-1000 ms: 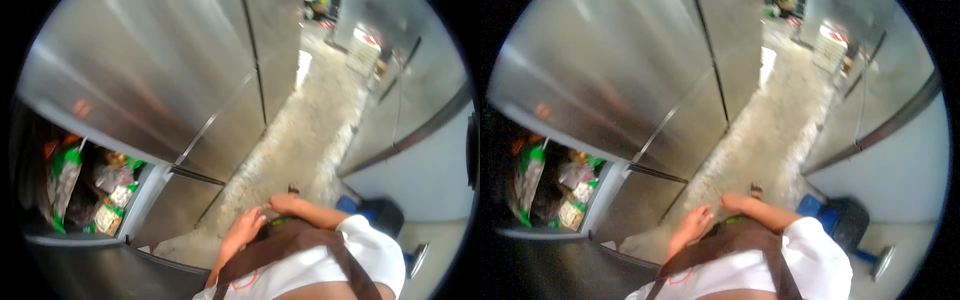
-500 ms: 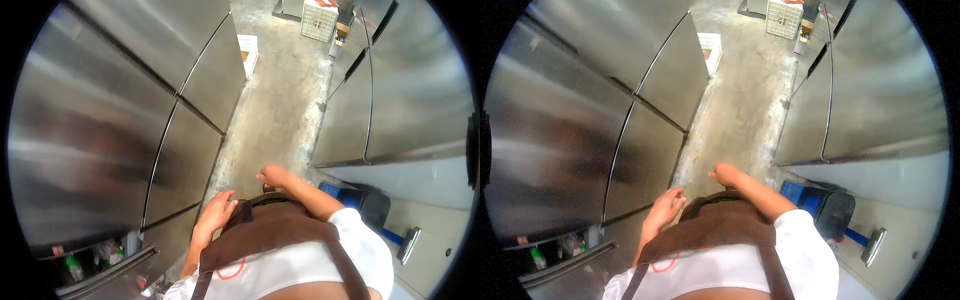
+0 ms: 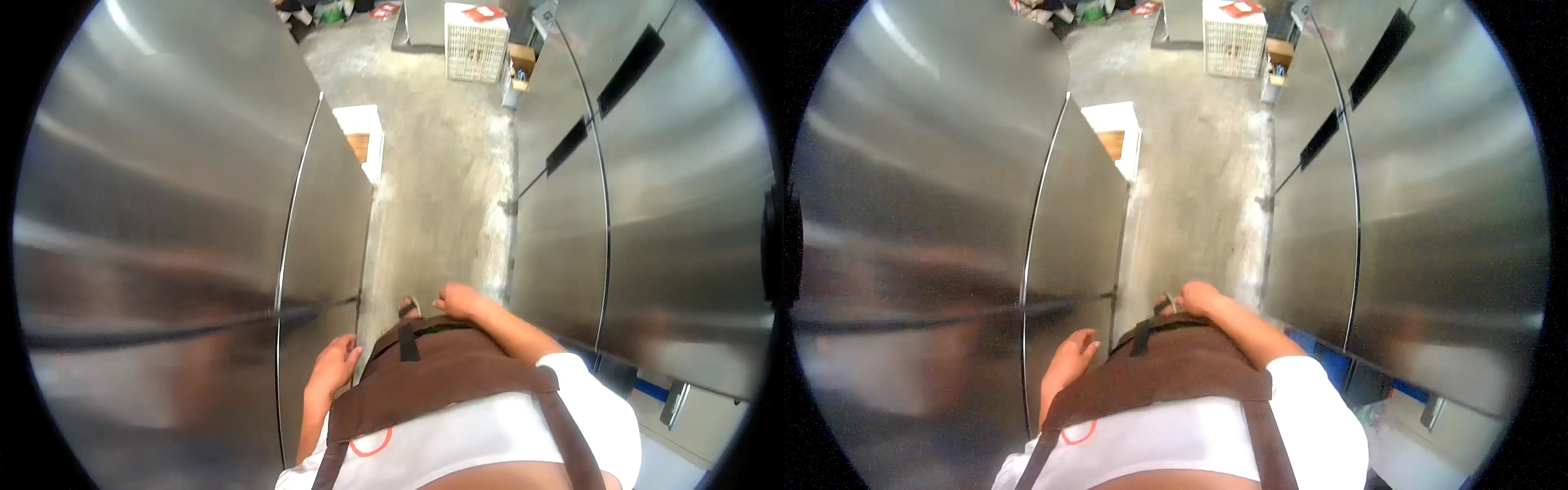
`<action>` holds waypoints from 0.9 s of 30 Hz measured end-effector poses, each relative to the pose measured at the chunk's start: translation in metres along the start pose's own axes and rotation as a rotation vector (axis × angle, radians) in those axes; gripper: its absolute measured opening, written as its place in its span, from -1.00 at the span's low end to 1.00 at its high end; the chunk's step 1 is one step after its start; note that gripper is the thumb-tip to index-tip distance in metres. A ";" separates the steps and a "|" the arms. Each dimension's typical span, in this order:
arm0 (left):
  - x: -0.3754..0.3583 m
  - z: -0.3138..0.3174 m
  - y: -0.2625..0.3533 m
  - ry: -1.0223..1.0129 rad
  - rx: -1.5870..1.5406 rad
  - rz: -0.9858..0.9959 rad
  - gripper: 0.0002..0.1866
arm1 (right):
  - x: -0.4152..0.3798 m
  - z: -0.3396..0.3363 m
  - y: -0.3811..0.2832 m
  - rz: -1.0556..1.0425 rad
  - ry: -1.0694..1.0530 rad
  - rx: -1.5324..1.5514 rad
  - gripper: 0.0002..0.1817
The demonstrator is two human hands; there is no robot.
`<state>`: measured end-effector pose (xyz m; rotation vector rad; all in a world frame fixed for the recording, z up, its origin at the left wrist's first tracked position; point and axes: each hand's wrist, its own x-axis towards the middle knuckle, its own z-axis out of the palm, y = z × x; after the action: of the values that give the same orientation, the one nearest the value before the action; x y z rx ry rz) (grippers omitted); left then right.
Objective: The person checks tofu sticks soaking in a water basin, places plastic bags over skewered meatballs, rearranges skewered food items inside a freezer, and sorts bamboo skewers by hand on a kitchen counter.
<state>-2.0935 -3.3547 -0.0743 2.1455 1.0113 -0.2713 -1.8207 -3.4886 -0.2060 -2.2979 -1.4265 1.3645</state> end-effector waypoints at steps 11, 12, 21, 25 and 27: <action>0.260 -0.077 0.092 -0.078 0.021 0.157 -0.63 | 0.071 -0.148 0.142 0.331 0.175 0.166 -0.57; 0.285 -0.073 0.098 -0.079 0.010 0.159 -0.63 | 0.079 -0.154 0.168 0.352 0.150 0.128 -0.56; 0.436 -0.046 0.105 -0.234 -0.153 -0.307 -0.60 | 0.190 -0.371 0.258 0.250 0.171 0.044 -0.57; 0.477 -0.040 0.091 -0.205 -0.116 -0.441 -0.62 | 0.280 -0.465 0.260 0.167 0.160 -0.096 -0.60; 0.502 -0.043 0.093 -0.111 -0.174 -0.444 -0.64 | 0.327 -0.507 0.244 0.102 0.160 -0.106 -0.60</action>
<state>-1.6945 -3.0722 -0.2284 1.7148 1.3853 -0.4879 -1.2372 -3.2024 -0.2370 -2.5139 -1.3820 1.1237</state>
